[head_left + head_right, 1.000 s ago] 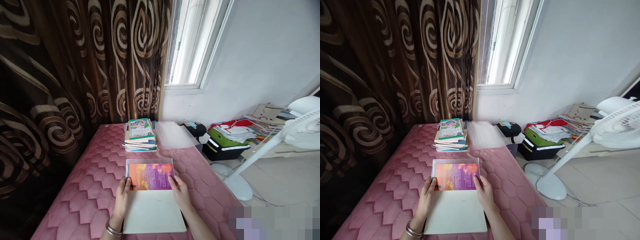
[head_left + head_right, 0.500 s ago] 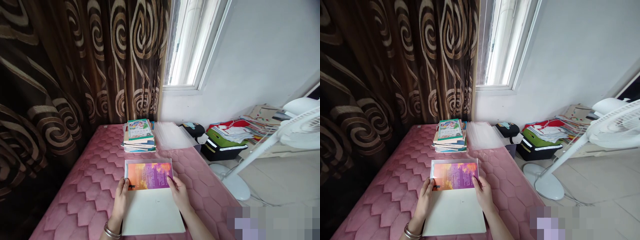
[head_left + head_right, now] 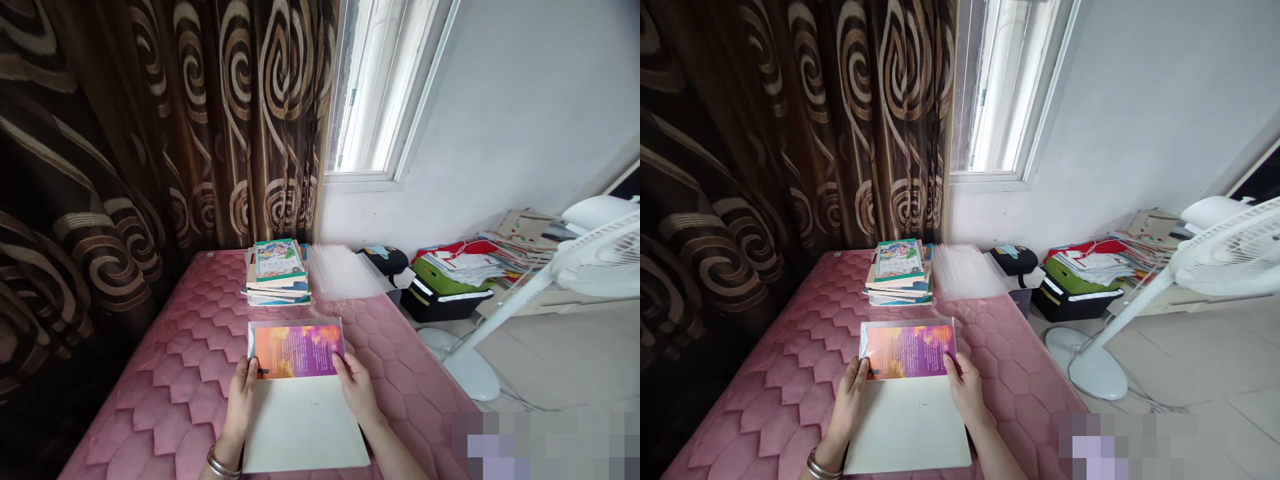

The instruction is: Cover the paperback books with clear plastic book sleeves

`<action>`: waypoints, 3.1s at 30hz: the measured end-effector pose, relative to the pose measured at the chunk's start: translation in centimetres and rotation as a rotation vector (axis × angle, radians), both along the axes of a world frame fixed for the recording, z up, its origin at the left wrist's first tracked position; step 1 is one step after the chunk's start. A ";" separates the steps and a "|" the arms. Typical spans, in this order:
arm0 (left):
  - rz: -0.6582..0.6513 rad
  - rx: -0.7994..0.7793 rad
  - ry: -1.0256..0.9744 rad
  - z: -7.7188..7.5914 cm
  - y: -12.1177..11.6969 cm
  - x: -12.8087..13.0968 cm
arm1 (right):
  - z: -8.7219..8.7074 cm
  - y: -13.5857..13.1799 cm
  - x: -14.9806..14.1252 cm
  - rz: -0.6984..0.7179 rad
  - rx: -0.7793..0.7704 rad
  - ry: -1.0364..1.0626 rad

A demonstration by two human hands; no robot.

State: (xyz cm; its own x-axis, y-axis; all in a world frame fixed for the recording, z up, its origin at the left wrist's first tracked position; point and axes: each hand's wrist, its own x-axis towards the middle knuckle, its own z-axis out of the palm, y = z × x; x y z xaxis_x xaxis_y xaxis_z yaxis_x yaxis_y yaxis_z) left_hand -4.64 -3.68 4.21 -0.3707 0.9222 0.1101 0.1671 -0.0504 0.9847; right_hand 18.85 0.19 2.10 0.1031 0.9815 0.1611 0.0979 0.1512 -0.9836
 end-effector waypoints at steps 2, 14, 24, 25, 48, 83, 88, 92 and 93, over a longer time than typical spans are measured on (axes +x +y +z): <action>0.004 0.000 0.003 -0.1 0.1 0.0 | 0.1 0.0 0.0 -0.001 -0.007 -0.001; 0.003 -0.015 -0.036 0.6 -0.1 0.2 | 0.3 -0.1 0.1 0.007 -0.007 0.026; -0.006 -0.010 -0.043 0.8 -0.3 0.3 | 0.4 -0.2 -0.1 0.057 -0.049 0.098; 0.000 -0.008 -0.045 0.8 -0.3 0.3 | 0.4 -0.2 -0.1 0.071 -0.051 0.124; 0.007 -0.048 -0.081 0.2 -0.1 -0.1 | 0.1 0.0 0.0 0.028 0.001 0.077; -0.030 -0.040 -0.043 0.4 0.0 0.0 | -0.2 0.1 0.0 0.022 0.006 0.058; -0.062 -0.036 -0.048 0.1 0.1 -0.1 | -0.5 0.3 0.0 0.044 -0.020 0.077; -0.019 -0.041 -0.023 0.0 0.0 -0.3 | -0.7 0.4 0.0 0.051 -0.025 0.089; -0.004 -0.042 -0.027 0.1 0.0 -0.3 | -0.7 0.4 -0.1 0.049 -0.029 0.095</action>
State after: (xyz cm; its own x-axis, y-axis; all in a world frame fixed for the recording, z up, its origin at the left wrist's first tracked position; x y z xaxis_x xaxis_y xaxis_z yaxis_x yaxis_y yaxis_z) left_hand -4.93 -3.68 4.31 -0.3692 0.9273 0.0618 0.1407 -0.0100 0.9900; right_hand 18.79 0.62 1.44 0.0685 0.9898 0.1248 -0.0030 0.1253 -0.9921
